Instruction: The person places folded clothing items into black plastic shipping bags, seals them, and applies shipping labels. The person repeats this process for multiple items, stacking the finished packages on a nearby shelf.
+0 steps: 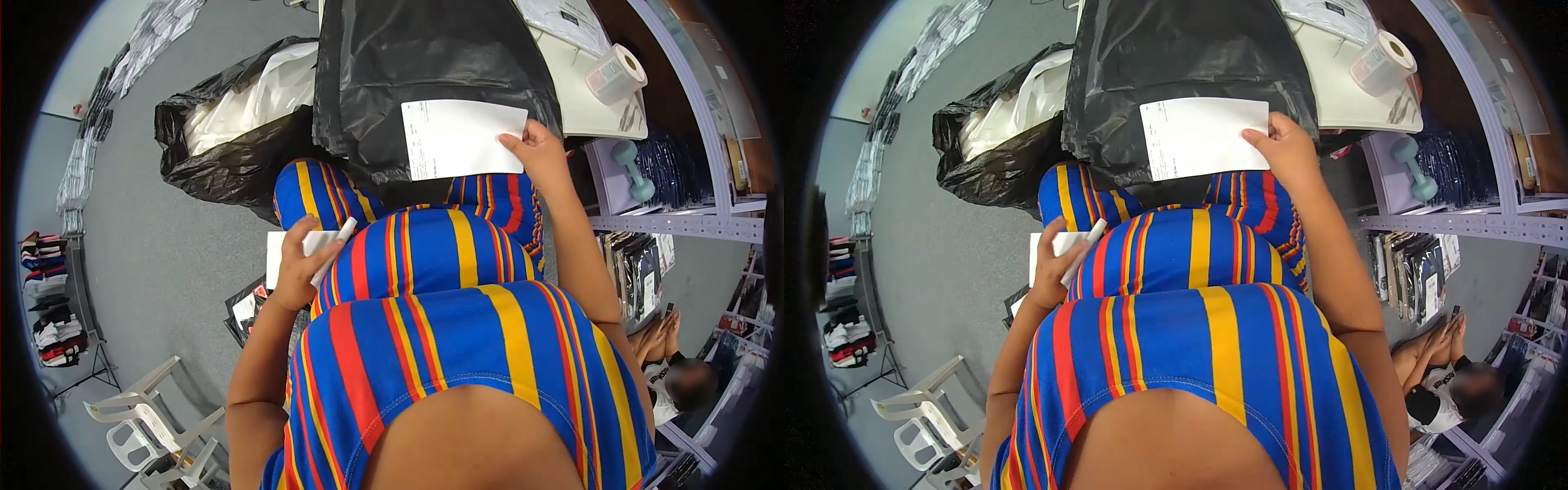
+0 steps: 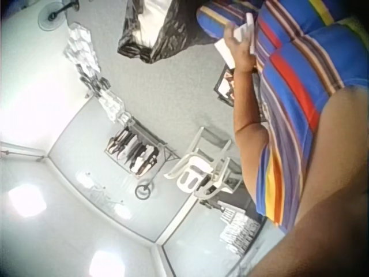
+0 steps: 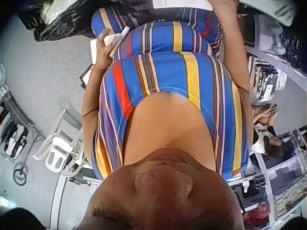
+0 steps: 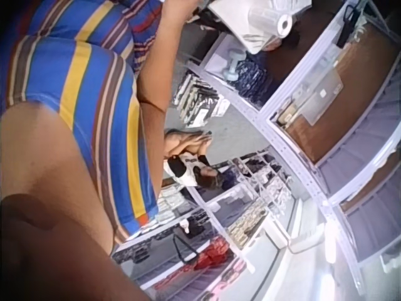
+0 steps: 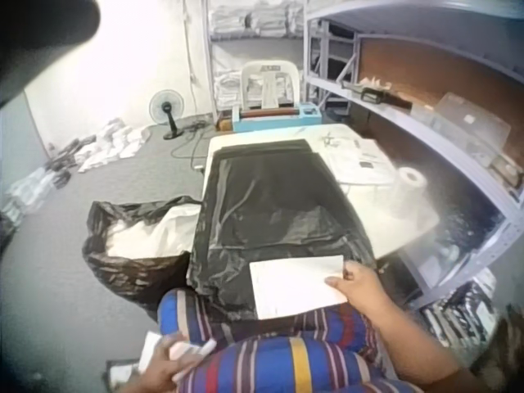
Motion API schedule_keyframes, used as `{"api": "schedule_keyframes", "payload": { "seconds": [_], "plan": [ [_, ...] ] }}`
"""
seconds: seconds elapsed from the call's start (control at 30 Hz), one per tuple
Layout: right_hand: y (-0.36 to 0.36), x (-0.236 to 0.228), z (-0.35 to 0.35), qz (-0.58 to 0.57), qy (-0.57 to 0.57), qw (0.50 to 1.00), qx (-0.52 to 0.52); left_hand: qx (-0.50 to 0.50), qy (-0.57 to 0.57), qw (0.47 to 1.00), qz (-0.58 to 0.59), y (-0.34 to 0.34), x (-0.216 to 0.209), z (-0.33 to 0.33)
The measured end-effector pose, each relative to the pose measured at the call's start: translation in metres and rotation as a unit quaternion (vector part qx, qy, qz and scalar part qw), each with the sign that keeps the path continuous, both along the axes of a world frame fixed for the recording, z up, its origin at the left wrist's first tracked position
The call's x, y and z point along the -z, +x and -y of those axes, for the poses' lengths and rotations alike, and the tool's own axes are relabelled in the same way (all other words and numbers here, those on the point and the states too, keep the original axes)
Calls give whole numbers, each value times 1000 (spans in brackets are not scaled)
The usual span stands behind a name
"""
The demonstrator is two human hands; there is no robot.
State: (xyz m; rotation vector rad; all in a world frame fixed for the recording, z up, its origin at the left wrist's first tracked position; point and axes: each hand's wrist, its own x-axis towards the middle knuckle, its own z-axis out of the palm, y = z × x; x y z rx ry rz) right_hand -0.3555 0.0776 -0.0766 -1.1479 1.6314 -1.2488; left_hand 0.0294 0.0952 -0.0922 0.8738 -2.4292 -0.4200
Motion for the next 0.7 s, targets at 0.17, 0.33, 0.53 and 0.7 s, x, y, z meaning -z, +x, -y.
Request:
{"api": "schedule_keyframes", "payload": {
  "seconds": [0.17,0.33,0.53,0.7],
  "plan": [
    [16,-13,-1,-330,10,943,36,24,41,999,18,-6,-5,5],
    [28,-36,0,-463,141,875,-3,30,51,998,1,-6,3,9],
    [19,-82,-21,-415,59,905,73,-21,-21,996,-90,-8,-6,19],
    [100,-101,-11,-198,-207,894,-345,19,14,994,-105,-69,-79,35]
  ]
}}
